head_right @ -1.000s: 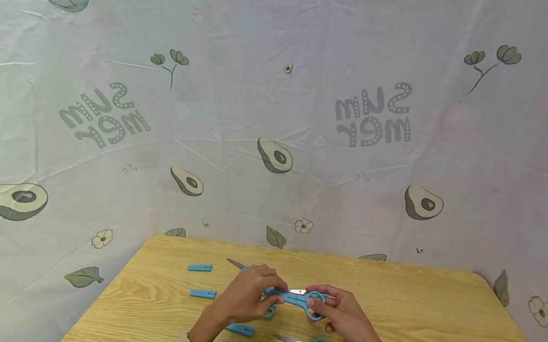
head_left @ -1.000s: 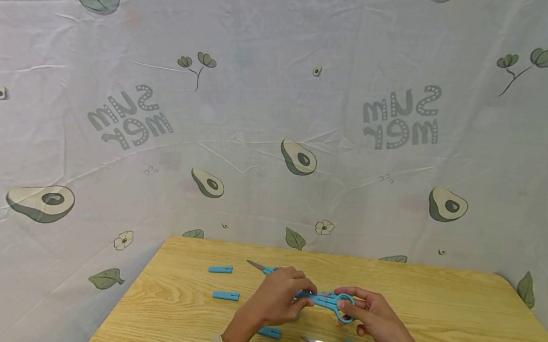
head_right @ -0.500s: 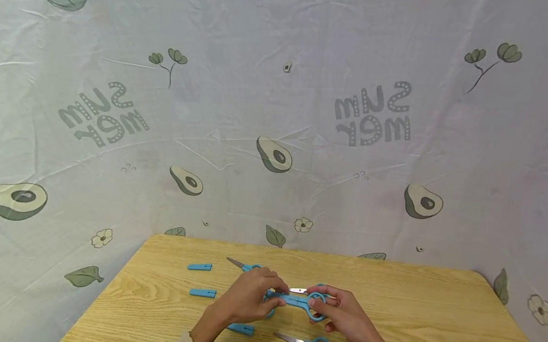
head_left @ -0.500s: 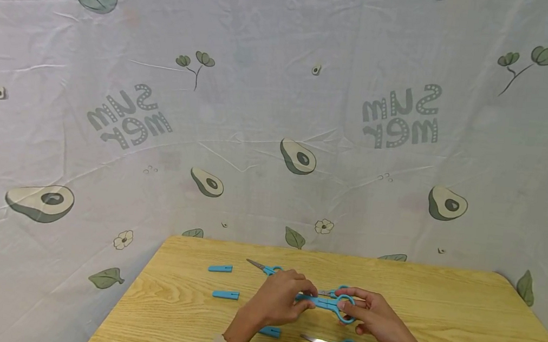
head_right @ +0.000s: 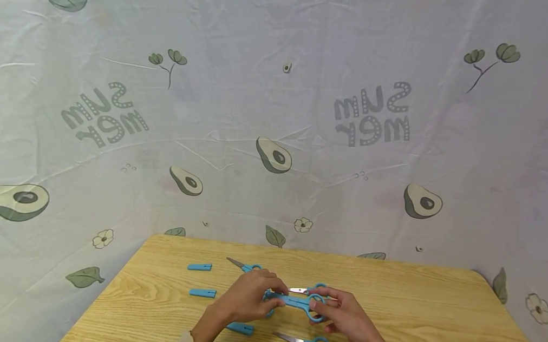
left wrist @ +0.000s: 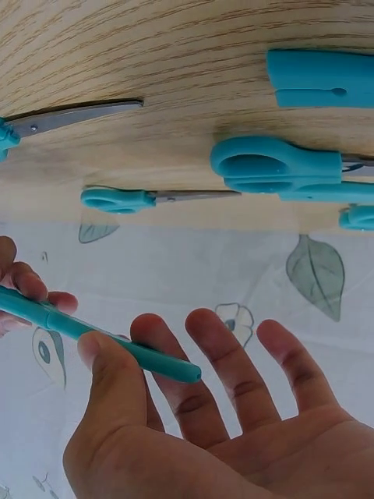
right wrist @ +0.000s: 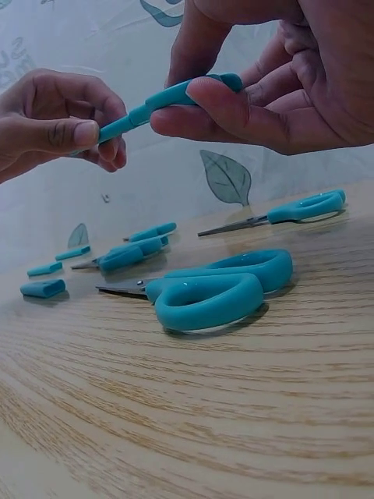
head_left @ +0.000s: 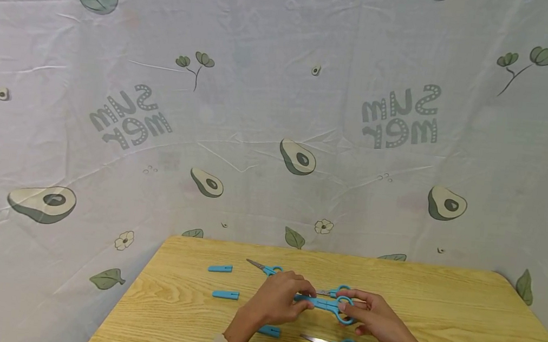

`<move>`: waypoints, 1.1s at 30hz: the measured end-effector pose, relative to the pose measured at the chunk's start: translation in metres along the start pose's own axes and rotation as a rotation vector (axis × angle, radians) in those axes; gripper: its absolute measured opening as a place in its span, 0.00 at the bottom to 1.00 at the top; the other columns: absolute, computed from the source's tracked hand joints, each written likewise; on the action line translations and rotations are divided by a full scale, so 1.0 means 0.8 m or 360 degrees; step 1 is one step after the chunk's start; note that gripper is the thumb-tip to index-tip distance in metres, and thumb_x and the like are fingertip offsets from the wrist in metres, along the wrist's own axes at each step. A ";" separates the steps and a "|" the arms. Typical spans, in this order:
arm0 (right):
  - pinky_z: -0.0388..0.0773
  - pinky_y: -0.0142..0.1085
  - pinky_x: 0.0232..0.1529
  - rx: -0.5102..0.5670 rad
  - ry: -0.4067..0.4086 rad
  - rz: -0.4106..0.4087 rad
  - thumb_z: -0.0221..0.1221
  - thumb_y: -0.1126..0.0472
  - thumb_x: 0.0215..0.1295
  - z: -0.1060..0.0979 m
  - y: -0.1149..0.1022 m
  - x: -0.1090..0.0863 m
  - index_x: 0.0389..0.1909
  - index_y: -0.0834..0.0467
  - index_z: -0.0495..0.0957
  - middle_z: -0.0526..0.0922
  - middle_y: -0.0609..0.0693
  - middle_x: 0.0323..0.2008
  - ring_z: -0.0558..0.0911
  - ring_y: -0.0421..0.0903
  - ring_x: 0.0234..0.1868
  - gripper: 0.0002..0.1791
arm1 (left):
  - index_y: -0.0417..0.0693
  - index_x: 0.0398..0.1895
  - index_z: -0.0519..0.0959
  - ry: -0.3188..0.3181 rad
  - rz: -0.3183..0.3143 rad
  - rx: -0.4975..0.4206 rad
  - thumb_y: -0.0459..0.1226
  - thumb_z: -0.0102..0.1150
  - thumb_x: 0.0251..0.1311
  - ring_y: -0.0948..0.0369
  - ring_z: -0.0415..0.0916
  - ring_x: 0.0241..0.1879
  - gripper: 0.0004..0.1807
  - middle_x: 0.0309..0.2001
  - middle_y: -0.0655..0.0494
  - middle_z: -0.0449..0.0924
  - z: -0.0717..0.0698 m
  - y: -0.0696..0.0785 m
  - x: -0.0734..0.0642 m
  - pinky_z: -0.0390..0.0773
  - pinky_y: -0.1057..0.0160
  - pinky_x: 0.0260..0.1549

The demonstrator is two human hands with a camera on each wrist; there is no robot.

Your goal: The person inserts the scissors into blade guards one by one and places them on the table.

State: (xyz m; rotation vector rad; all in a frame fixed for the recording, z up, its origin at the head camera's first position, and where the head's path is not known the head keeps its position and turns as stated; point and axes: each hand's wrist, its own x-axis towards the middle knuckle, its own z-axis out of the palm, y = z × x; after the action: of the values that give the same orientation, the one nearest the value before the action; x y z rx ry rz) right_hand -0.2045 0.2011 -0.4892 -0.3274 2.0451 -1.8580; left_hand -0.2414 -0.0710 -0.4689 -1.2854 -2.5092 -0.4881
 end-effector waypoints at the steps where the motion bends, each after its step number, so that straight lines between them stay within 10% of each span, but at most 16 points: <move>1: 0.79 0.31 0.28 0.0009 -0.0002 0.0006 0.57 0.53 0.74 -0.001 0.000 0.001 0.68 0.69 0.65 0.87 0.51 0.38 0.86 0.51 0.41 0.31 | 0.62 0.45 0.85 -0.0006 -0.0005 -0.0006 0.51 0.62 0.66 0.74 0.76 0.37 0.10 0.40 0.71 0.83 0.001 -0.001 0.001 0.73 0.77 0.37; 33: 0.81 0.33 0.31 -0.0035 -0.0034 0.0092 0.58 0.52 0.73 -0.036 0.006 0.018 0.67 0.69 0.66 0.87 0.55 0.45 0.86 0.52 0.44 0.31 | 0.62 0.43 0.86 -0.0072 -0.0133 -0.0036 0.51 0.63 0.65 0.73 0.78 0.37 0.09 0.38 0.69 0.84 0.018 -0.016 0.017 0.74 0.76 0.38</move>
State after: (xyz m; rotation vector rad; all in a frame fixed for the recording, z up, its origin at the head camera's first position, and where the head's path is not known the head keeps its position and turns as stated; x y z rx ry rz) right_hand -0.2288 0.2220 -0.4933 -0.2895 2.0406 -1.7916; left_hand -0.2612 -0.0618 -0.4787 -1.2164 -2.6111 -0.5128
